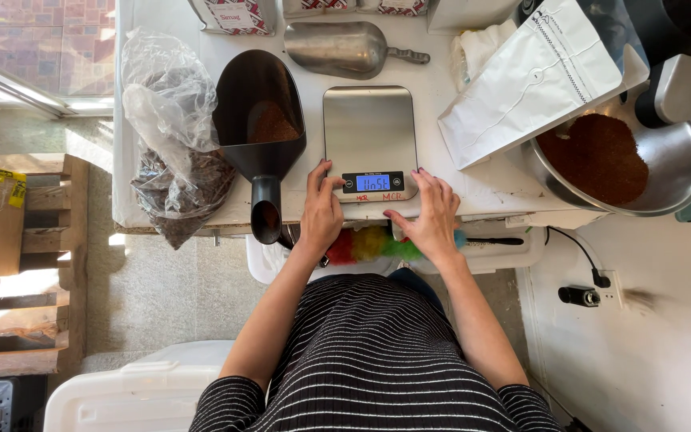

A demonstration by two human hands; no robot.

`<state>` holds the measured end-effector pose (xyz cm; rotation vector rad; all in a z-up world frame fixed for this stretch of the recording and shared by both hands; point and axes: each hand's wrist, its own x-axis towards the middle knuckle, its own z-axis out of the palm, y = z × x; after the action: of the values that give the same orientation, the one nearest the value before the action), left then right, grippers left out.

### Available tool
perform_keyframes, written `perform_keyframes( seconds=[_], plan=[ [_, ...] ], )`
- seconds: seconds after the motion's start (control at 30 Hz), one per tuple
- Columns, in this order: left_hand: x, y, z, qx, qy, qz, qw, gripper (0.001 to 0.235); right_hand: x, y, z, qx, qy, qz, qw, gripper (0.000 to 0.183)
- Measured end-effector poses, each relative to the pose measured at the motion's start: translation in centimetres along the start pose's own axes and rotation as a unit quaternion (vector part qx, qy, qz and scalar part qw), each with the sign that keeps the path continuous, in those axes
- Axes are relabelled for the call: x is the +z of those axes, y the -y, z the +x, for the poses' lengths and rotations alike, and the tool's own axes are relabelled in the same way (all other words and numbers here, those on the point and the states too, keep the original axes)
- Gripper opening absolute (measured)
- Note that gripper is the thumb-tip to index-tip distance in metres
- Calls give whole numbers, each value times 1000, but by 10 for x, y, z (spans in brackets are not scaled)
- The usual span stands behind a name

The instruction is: Grinding coffee beans into a bowl and weighing the grounds on a digital scale for packaging.

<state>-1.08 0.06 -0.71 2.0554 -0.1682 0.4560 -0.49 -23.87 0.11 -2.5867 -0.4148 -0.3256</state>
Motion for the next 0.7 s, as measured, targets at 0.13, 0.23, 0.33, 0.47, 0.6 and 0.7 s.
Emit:
perform_keyframes(
  seconds=[0.13, 0.23, 0.33, 0.47, 0.6, 0.7],
  plan=[
    [1, 0, 0, 4, -2, 12, 1000, 34, 9, -3, -2, -10, -6, -18, 1000, 80],
    [0, -2, 0, 2, -4, 12, 1000, 33, 10, -3, -2, -12, -18, -14, 1000, 81],
    [0, -1, 0, 3, -5, 12, 1000, 33, 11, -4, -2, -13, -27, -17, 999, 82],
    [2, 3, -1, 5, -5, 15, 1000, 34, 12, -5, -3, -11, -21, -12, 1000, 80],
    [1, -1, 0, 9, -11, 25, 1000, 34, 16, -8, -4, -20, -26, -23, 999, 79],
    [2, 0, -1, 11, -14, 30, 999, 33, 19, -11, -6, -22, -40, -28, 999, 80]
  ],
)
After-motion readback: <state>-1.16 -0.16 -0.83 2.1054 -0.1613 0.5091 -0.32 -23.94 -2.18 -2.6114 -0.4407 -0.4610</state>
